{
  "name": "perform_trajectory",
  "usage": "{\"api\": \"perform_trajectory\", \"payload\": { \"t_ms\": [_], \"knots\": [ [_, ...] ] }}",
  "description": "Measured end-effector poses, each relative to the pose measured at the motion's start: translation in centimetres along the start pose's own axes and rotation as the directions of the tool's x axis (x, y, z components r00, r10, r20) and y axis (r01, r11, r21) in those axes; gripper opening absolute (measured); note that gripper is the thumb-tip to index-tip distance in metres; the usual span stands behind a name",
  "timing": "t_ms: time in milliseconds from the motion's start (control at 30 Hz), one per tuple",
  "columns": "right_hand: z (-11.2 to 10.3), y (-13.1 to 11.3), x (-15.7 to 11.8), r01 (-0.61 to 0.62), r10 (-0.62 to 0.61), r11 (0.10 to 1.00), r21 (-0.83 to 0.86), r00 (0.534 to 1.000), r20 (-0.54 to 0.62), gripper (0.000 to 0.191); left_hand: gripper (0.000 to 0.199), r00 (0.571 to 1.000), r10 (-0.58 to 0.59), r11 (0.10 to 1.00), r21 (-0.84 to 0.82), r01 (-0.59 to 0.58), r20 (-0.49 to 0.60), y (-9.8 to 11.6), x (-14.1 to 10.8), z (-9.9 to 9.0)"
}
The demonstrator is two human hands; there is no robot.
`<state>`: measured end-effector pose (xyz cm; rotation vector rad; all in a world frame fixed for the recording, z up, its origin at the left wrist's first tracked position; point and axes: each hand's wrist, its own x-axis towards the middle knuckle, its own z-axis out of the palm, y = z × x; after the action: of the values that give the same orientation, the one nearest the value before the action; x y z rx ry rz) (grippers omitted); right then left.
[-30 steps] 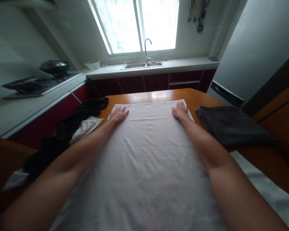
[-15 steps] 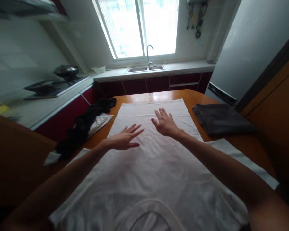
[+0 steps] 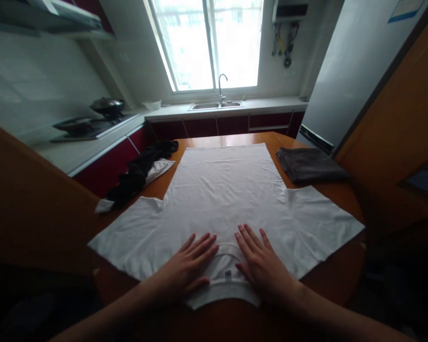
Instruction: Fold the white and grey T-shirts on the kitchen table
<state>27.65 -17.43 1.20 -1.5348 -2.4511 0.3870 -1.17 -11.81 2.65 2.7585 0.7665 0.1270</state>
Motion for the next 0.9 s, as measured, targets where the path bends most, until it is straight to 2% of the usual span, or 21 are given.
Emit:
{"api": "perform_trajectory", "payload": {
  "t_ms": [100, 267, 367, 467, 533, 567, 600, 633, 700, 767, 800, 867, 900],
  "knots": [
    [0.2, -0.4, -1.1, 0.022, -0.022, 1.000, -0.014, 1.000, 0.001, 0.063, 0.081, 1.000, 0.010, 1.000, 0.018, -0.010, 0.003, 0.5, -0.7, -0.3],
    [0.0, -1.1, -0.1, 0.010, -0.012, 0.999, -0.036, 0.998, -0.063, 0.065, 0.083, 1.000, 0.025, 1.000, 0.017, -0.025, 0.016, 1.7, -1.2, -0.5],
    [1.2, -1.4, 0.3, 0.035, -0.035, 0.999, -0.033, 0.999, -0.003, 0.067, 0.084, 0.998, 0.042, 0.999, -0.015, -0.042, 0.035, 2.1, -1.8, -0.1],
    [1.7, -1.7, 0.8, 0.006, -0.005, 0.999, -0.046, 0.999, 0.032, 0.067, 0.073, 0.997, -0.033, 0.998, -0.061, 0.029, -0.066, 1.7, -2.5, -0.3],
    [1.0, -2.1, 1.8, -0.021, 0.020, 0.998, -0.059, 1.000, -0.020, 0.066, 0.061, 0.961, -0.171, 0.984, -0.092, 0.154, -0.219, 0.5, -3.1, -0.9],
    [0.3, -2.5, 2.5, -0.020, 0.017, 0.998, -0.060, 0.998, -0.052, 0.066, 0.055, 0.915, -0.256, 0.966, -0.106, 0.235, -0.312, -0.4, -3.6, -1.2],
    [-0.4, -3.0, 3.4, -0.007, 0.002, 0.998, -0.056, 0.997, -0.080, 0.066, 0.051, 0.847, -0.342, 0.939, -0.117, 0.323, -0.407, -1.6, -4.3, -1.5],
    [-1.1, -3.6, 4.5, 0.020, -0.025, 0.999, -0.048, 0.995, -0.097, 0.066, 0.048, 0.760, -0.420, 0.901, -0.129, 0.413, -0.497, -2.9, -5.1, -1.9],
    [-2.2, -4.9, 7.0, 0.095, -0.097, 0.995, -0.021, 0.991, -0.097, 0.065, 0.044, 0.548, -0.542, 0.788, -0.158, 0.596, -0.638, -5.9, -7.1, -2.4],
    [-2.5, -6.4, 10.0, 0.173, -0.172, 0.985, 0.020, 0.983, -0.068, 0.063, 0.043, 0.344, -0.615, 0.634, -0.185, 0.751, -0.710, -8.7, -9.5, -2.8],
    [-2.4, -7.1, 11.6, 0.209, -0.207, 0.977, 0.042, 0.977, -0.049, 0.063, 0.043, 0.261, -0.636, 0.555, -0.197, 0.808, -0.726, -9.9, -10.7, -2.8],
    [-1.5, -8.3, 14.7, 0.264, -0.264, 0.961, 0.079, 0.965, -0.012, 0.061, 0.043, 0.132, -0.660, 0.419, -0.217, 0.882, -0.739, -11.5, -12.6, -2.7],
    [-0.9, -8.8, 16.2, 0.283, -0.284, 0.955, 0.091, 0.959, 0.000, 0.060, 0.044, 0.094, -0.669, 0.370, -0.221, 0.902, -0.737, -11.9, -13.3, -2.5]
  ]
}}
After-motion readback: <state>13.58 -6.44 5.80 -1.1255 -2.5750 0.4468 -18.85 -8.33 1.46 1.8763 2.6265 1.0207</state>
